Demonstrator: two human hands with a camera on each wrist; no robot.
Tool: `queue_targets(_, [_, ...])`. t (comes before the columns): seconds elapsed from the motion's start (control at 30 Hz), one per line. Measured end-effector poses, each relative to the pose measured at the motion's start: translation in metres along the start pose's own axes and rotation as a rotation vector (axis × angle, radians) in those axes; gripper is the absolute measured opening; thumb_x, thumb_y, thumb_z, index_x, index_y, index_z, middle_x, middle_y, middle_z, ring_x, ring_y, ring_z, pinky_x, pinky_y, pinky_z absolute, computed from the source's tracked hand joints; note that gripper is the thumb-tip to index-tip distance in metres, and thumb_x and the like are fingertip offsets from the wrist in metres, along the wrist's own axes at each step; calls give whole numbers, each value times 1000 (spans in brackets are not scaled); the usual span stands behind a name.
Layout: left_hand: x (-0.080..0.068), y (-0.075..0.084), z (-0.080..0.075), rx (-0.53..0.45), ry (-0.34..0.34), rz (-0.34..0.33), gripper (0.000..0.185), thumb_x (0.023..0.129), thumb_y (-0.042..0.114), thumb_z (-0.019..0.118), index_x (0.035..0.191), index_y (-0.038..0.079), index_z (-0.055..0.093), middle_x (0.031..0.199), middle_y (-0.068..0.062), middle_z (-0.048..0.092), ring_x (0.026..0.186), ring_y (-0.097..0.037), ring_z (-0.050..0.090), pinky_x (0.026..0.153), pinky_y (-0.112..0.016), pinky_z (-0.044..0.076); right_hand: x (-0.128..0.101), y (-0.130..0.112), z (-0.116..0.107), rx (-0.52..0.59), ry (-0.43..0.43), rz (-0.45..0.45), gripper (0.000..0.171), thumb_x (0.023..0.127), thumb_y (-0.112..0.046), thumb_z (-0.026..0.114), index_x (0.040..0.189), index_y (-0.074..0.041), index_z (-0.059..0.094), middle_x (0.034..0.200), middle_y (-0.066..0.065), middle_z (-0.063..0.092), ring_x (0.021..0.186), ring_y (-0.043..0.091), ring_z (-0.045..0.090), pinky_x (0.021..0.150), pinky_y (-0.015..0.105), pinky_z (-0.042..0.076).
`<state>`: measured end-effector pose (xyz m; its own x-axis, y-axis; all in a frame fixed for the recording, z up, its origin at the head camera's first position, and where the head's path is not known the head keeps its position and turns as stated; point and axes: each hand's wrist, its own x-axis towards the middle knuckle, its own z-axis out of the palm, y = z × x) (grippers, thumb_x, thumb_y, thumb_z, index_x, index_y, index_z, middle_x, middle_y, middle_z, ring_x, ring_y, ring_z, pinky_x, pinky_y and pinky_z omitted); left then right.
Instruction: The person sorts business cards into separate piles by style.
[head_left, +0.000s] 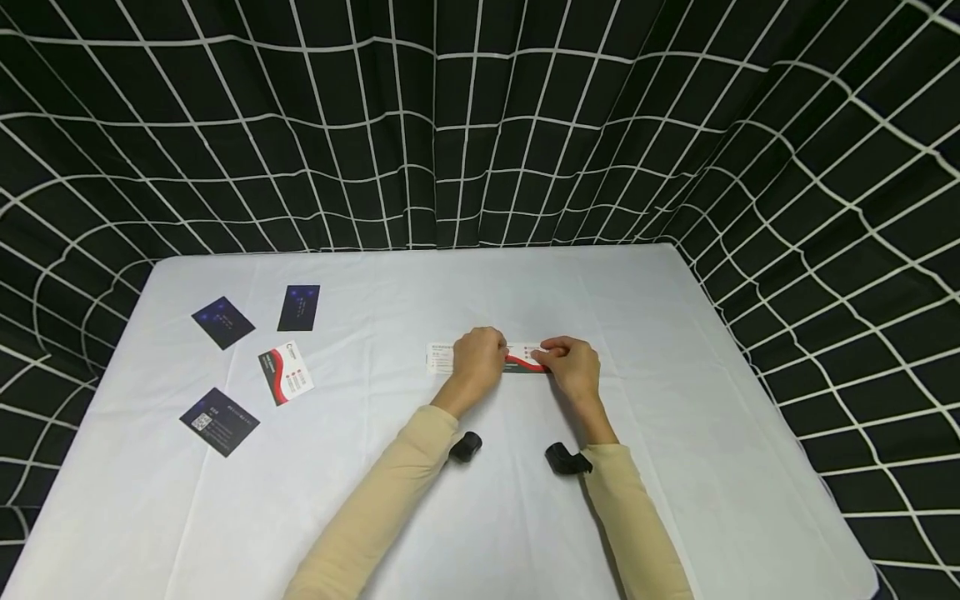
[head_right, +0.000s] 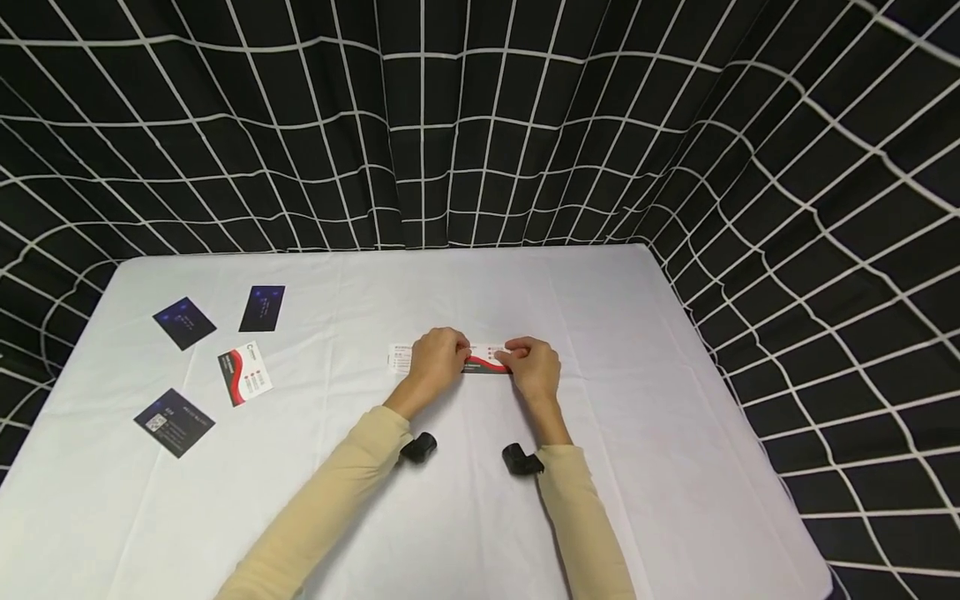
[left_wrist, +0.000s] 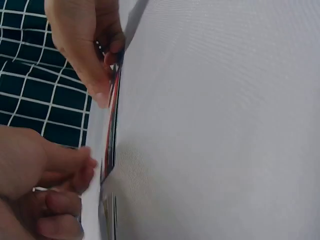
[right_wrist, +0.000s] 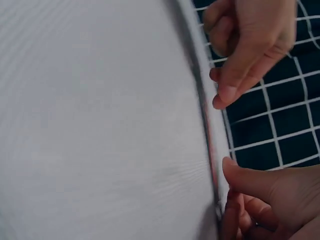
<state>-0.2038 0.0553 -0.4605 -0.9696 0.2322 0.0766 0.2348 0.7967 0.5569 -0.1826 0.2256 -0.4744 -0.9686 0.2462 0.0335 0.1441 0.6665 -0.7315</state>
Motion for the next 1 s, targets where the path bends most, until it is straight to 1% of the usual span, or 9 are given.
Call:
queue_targets(0.13, [-3,-13,-15,-85,59,24,11,92,12,67,95,6,76,91,-6,74,77,-21,69,64,-35,52,-3,-9,3,38,-8,-5,23,80,-22,82,93,-5,76,72,4,66,60,12,50,56,26,37])
queue_targets(0.23, [-4,-31,-33,-110,109,15,11,92,10,67,95,4,76,91,-8,74,74,-20,68,64,-35,52,-8,-22,8,27,-2,-46,21,81,-23,81,92,-5,76,72,4,65,58,12,49,55,26,36])
queue_targets(0.4, [-7,-80,-71,-88,194,-61,12,92,8,65,97,4,75,92,-10,73,81,-25,68,72,-41,52,-18,-60,29,39,-32,-147,17,85,-23,78,91,-7,75,75,6,67,54,13,55,49,26,39])
queue_targets(0.5, [-16,-111,-98,-71,237,-102,13,91,5,65,98,4,75,92,-12,73,86,-29,67,75,-46,50,-26,-92,47,53,-72,-222,16,85,-22,78,92,-8,75,75,4,67,50,10,56,47,24,39])
queue_targets(0.6, [-27,-136,-123,-42,270,-113,14,87,2,67,100,2,73,91,-14,71,86,-33,66,74,-49,48,-34,-125,68,56,-112,-295,14,84,-21,79,91,-10,75,75,2,67,49,7,56,49,23,40])
queue_targets(0.7, [-39,-157,-144,-4,259,-107,21,85,0,70,105,0,71,95,-18,70,92,-37,64,79,-51,47,-44,-154,94,43,-165,-350,12,85,-20,78,92,-11,75,75,0,67,51,5,54,51,22,40])
queue_targets(0.77, [-47,-170,-153,10,224,-112,25,84,-1,71,110,-2,69,101,-21,68,98,-40,61,84,-53,46,-50,-170,113,21,-206,-372,12,85,-20,77,93,-11,75,75,-1,68,51,5,53,49,21,39])
queue_targets(0.9, [-62,-194,-165,30,135,-137,33,83,1,74,115,-4,67,113,-26,64,108,-44,57,93,-56,42,-62,-196,150,-60,-286,-378,17,86,-25,77,97,-13,75,76,-3,70,55,8,56,51,22,41])
queue_targets(1.0, [-72,-208,-169,59,80,-137,40,79,4,79,117,-4,66,117,-28,61,112,-46,54,94,-59,40,-70,-209,173,-159,-367,-358,23,87,-30,75,103,-13,73,84,-3,73,68,11,65,57,25,46])
